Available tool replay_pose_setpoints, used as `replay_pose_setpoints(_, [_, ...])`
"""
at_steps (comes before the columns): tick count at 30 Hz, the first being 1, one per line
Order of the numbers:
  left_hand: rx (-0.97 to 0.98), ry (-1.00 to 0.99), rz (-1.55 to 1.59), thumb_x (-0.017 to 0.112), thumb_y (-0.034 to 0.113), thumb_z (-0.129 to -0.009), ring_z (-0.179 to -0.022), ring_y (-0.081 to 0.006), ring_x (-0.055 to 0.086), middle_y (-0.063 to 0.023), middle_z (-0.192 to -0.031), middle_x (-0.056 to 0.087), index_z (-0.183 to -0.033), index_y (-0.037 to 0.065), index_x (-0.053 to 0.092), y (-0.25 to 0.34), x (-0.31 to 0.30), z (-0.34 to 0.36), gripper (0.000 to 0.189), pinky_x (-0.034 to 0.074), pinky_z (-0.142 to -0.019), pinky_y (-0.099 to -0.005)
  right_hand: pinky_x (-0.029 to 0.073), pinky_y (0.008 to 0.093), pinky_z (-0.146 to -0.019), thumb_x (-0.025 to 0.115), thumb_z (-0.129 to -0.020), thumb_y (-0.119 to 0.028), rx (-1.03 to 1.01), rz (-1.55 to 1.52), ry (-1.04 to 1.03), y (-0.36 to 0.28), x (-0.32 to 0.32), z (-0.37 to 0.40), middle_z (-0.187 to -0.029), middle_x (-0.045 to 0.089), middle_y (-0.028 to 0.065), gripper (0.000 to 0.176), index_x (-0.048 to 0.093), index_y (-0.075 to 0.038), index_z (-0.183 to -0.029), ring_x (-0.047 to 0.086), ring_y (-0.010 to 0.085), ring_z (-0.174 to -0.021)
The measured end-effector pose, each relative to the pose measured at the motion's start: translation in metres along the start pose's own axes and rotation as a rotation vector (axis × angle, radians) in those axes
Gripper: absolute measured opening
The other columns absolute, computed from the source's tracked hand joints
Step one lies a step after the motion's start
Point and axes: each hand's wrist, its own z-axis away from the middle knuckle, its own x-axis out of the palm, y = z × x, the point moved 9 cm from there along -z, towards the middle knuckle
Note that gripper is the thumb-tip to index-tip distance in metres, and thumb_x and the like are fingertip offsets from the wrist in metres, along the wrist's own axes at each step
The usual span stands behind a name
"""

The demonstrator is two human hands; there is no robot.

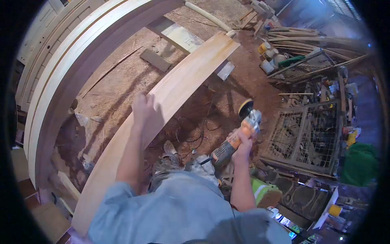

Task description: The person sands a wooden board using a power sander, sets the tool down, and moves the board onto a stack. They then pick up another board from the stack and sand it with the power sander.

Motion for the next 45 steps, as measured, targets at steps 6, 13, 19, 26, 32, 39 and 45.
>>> replay_pose_setpoints(6, [-0.738, -0.616, 0.204, 0.037, 0.049, -0.100, -0.108, -0.0441, 0.064, -0.0290, -0.108, 0.067, -0.104, -0.004, 0.067, -0.086, 0.085, 0.033, 0.061, 0.047, -0.095, -0.0559, 0.056, 0.0371, -0.073, 0.070, -0.088, -0.021, -0.009, 0.487, -0.271, -0.067, 0.084, -0.067, -0.096, 0.066, 0.0092, 0.038, 0.059, -0.003, -0.119, 0.067, 0.0206, -0.083])
replay_pose_setpoints(13, [-0.799, -0.511, 0.155, 0.054, 0.040, -0.095, -0.096, -0.0416, 0.064, -0.0223, -0.098, 0.069, -0.103, -0.003, 0.067, -0.085, 0.042, 0.087, 0.046, 0.049, -0.086, -0.0491, 0.052, 0.0357, -0.091, 0.079, -0.079, -0.028, -0.156, 1.126, -0.823, -0.045, 0.193, -0.094, -0.109, 0.069, 0.0117, 0.056, 0.060, 0.002, -0.122, 0.066, 0.0211, -0.103])
replay_pose_setpoints(19, [-1.362, 0.486, -0.091, 0.063, 0.015, -0.089, -0.095, -0.0320, 0.062, -0.0194, -0.107, 0.064, -0.108, -0.004, 0.065, -0.082, -0.092, 0.260, 0.027, 0.050, -0.080, -0.0438, 0.051, 0.0436, -0.095, 0.071, -0.078, -0.047, -0.078, 1.435, -1.293, 0.014, 0.259, -0.063, -0.116, 0.066, 0.0269, 0.070, 0.057, 0.005, -0.122, 0.065, 0.0393, -0.109])
replay_pose_setpoints(26, [-2.068, 0.353, -0.643, 0.062, 0.018, -0.090, -0.097, -0.0366, 0.062, -0.0230, -0.108, 0.064, -0.109, -0.006, 0.065, 0.111, -0.089, 0.489, 0.032, 0.051, -0.079, -0.0470, 0.049, 0.0431, -0.097, 0.070, -0.082, -0.044, -0.030, 1.527, -1.372, 0.009, 0.273, -0.099, -0.117, 0.065, 0.0285, 0.070, 0.052, 0.006, -0.128, 0.064, 0.0395, -0.112])
replay_pose_setpoints(32, [-2.205, 0.014, -0.624, 0.061, 0.022, -0.091, -0.095, -0.0388, 0.062, -0.0246, -0.107, 0.064, -0.108, -0.007, 0.065, 0.149, -0.021, 0.537, 0.034, 0.050, -0.079, -0.0493, 0.048, 0.0400, -0.099, 0.073, -0.081, -0.041, -0.060, 1.448, -1.255, -0.035, 0.276, -0.183, -0.121, 0.065, 0.0228, 0.070, 0.052, 0.001, -0.133, 0.064, 0.0325, -0.115])
replay_pose_setpoints(39, [-2.162, -0.035, -0.655, 0.060, 0.026, -0.093, -0.094, -0.0413, 0.062, -0.0266, -0.106, 0.064, -0.107, -0.008, 0.066, 0.122, -0.022, 0.531, 0.037, 0.050, -0.078, -0.0519, 0.054, 0.0319, -0.053, 0.070, -0.082, -0.040, -0.101, 1.419, -0.997, -0.060, 0.283, -0.248, -0.100, 0.066, 0.0129, 0.061, 0.055, -0.001, -0.126, 0.066, 0.0186, -0.067])
replay_pose_setpoints(45, [-1.480, 0.292, -0.948, 0.059, 0.029, -0.094, -0.093, -0.0435, 0.062, -0.0282, -0.106, 0.065, -0.106, -0.008, 0.066, 0.006, -0.116, 0.370, 0.040, 0.050, -0.078, -0.0541, 0.050, 0.0357, -0.089, 0.070, -0.085, -0.041, -0.041, 1.291, -0.934, -0.075, 0.264, -0.329, -0.107, 0.069, 0.0101, 0.051, 0.064, -0.004, -0.119, 0.065, 0.0197, -0.099])
